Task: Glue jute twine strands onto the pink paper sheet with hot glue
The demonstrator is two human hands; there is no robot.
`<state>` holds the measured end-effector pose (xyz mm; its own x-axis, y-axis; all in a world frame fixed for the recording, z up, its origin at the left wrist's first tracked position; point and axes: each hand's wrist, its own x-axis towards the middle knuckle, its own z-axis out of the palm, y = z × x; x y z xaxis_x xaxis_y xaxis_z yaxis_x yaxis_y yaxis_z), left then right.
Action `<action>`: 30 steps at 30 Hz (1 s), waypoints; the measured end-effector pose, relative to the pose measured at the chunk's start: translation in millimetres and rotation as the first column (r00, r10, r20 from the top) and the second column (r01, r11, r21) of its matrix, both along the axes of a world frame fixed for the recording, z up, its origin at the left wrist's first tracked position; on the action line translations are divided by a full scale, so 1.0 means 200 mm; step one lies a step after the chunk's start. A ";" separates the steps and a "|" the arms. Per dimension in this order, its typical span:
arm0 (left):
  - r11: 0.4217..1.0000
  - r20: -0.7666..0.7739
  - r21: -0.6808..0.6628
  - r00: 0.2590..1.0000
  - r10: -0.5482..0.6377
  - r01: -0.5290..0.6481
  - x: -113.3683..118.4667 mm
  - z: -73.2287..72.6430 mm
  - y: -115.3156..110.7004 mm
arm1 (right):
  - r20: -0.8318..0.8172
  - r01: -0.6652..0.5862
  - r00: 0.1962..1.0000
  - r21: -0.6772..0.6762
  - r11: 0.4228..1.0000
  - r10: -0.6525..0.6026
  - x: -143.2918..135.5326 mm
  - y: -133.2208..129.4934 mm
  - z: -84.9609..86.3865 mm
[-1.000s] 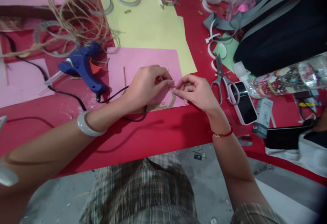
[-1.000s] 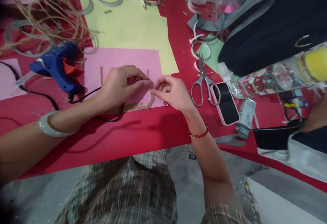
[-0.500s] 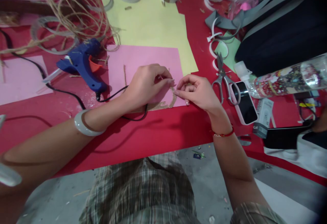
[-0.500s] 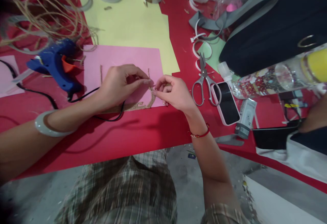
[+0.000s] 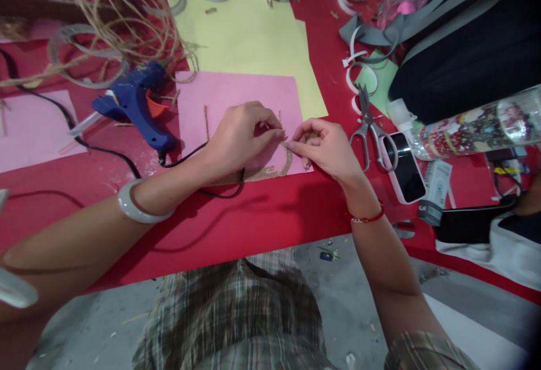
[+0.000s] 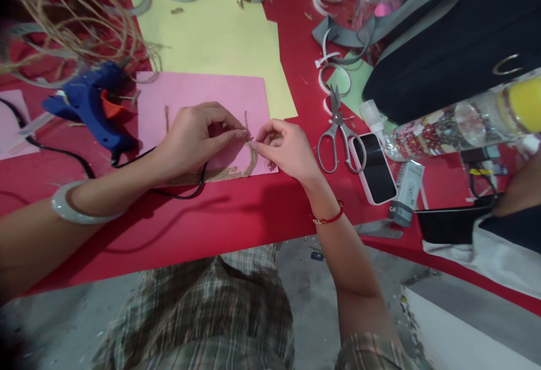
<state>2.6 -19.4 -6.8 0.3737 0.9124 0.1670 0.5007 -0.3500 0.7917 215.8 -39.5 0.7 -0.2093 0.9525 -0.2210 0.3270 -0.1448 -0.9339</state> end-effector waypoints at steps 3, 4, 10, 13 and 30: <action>1.000 -0.010 -0.003 1.000 -0.001 0.001 -0.01 0.00 0.00 | -0.002 -0.006 1.000 -0.008 1.000 0.006 0.00 0.00 0.00; 1.000 -0.011 -0.005 1.000 -0.002 0.002 -0.01 0.00 0.00 | -0.001 -0.005 1.000 -0.008 1.000 0.005 0.00 0.00 0.00; 1.000 -0.016 -0.001 1.000 0.004 -0.004 -0.02 0.00 0.00 | -0.024 0.011 1.000 0.002 1.000 -0.011 0.00 0.00 0.00; 1.000 -0.021 0.001 1.000 0.001 -0.001 -0.01 0.00 0.00 | -0.022 0.006 1.000 0.001 1.000 -0.006 0.00 0.01 0.00; 0.999 0.013 0.001 0.999 -0.049 0.049 -0.04 -0.01 0.00 | -0.006 0.030 1.000 0.009 1.000 -0.030 0.00 0.01 -0.02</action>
